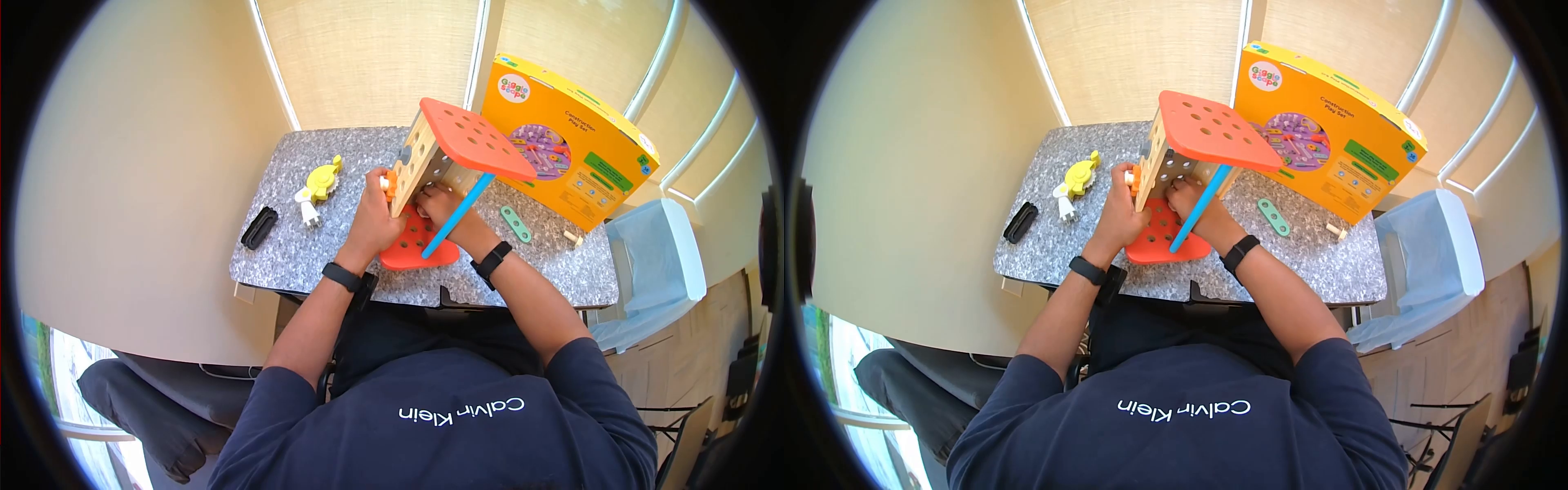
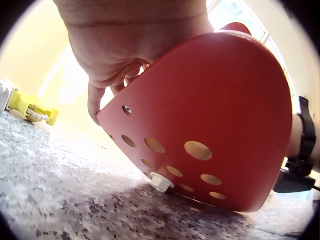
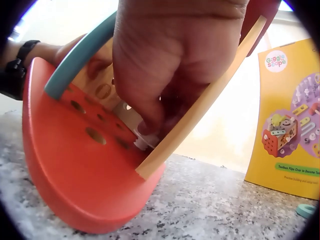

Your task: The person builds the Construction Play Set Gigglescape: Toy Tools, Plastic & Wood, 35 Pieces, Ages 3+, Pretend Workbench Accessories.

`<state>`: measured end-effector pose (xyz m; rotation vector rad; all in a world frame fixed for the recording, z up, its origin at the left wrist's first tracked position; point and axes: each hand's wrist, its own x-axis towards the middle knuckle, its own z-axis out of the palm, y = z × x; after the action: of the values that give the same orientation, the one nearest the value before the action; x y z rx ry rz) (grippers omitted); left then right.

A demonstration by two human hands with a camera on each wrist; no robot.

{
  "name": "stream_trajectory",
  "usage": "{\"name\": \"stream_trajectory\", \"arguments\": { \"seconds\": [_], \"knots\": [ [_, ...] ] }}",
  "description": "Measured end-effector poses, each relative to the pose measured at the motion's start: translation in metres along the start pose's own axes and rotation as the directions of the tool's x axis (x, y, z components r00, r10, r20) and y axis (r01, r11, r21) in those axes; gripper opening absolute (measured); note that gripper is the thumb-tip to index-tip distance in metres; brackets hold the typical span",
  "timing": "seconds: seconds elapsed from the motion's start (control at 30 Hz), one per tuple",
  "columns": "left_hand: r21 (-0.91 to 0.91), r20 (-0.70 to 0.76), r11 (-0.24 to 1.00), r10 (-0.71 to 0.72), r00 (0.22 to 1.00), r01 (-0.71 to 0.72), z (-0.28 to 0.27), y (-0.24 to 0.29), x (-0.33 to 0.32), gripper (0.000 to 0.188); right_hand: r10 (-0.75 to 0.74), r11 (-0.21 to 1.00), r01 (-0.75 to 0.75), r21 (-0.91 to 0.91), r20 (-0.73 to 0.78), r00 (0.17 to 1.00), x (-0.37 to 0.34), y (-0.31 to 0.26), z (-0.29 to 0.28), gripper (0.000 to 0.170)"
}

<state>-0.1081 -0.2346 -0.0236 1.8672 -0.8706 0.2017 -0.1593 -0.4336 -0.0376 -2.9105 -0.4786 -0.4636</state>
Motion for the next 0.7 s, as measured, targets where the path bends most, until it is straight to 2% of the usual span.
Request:
{"name": "stream_trajectory", "arguments": {
  "seconds": [0.13, 0.23, 0.3, 0.33, 0.4, 0.53, 0.6, 0.63, 0.7],
  "knots": [
    [-0.012, 0.017, 1.0, -0.023, 1.0, 0.023, -0.001, 0.002, 0.001, 0.071, 0.012, 0.998, -0.017, -0.063, -0.083, 0.996, 0.0, -0.004, 0.011, 0.015],
    [-0.013, 0.04, 0.997, -0.077, 0.996, 0.077, -0.002, 0.003, 0.001, 0.071, 0.064, 0.99, -0.081, -0.114, -0.146, 0.987, 0.001, -0.009, 0.015, 0.02],
    [-0.009, 0.025, 0.999, -0.04, 0.999, 0.04, -0.002, 0.003, 0.001, 0.071, 0.075, 0.997, -0.065, 0.048, -0.259, 0.963, 0.001, -0.011, 0.014, 0.02],
    [-0.009, 0.023, 0.999, -0.042, 0.999, 0.042, -0.003, 0.003, 0.001, 0.071, 0.074, 0.997, -0.064, 0.048, -0.258, 0.963, 0.0, -0.01, 0.01, 0.02],
    [-0.081, 0.019, 0.995, -0.049, 0.999, 0.05, -0.002, 0.003, 0.0, 0.073, 0.008, 0.999, -0.005, 0.041, -0.076, 0.997, -0.003, -0.007, 0.0, 0.025],
    [-0.014, 0.014, 1.0, -0.021, 1.0, 0.021, -0.001, 0.001, 0.0, 0.071, -0.033, 0.999, 0.034, 0.012, -0.108, 0.994, -0.002, 0.002, 0.013, 0.024],
    [0.005, 0.011, 1.0, -0.024, 1.0, 0.024, -0.001, 0.002, 0.0, 0.071, -0.001, 0.996, -0.002, -0.093, -0.029, 1.0, 0.0, 0.003, 0.018, 0.038],
    [0.005, 0.01, 1.0, -0.027, 1.0, 0.027, -0.002, 0.002, 0.0, 0.071, -0.002, 0.996, -0.001, -0.091, -0.028, 1.0, 0.0, 0.0, 0.019, 0.038],
    [-0.065, 0.01, 0.997, -0.046, 0.999, 0.047, -0.001, 0.002, 0.001, 0.072, 0.049, 0.989, -0.068, -0.132, -0.143, 0.988, -0.001, -0.005, 0.02, 0.031]
  ]
}}
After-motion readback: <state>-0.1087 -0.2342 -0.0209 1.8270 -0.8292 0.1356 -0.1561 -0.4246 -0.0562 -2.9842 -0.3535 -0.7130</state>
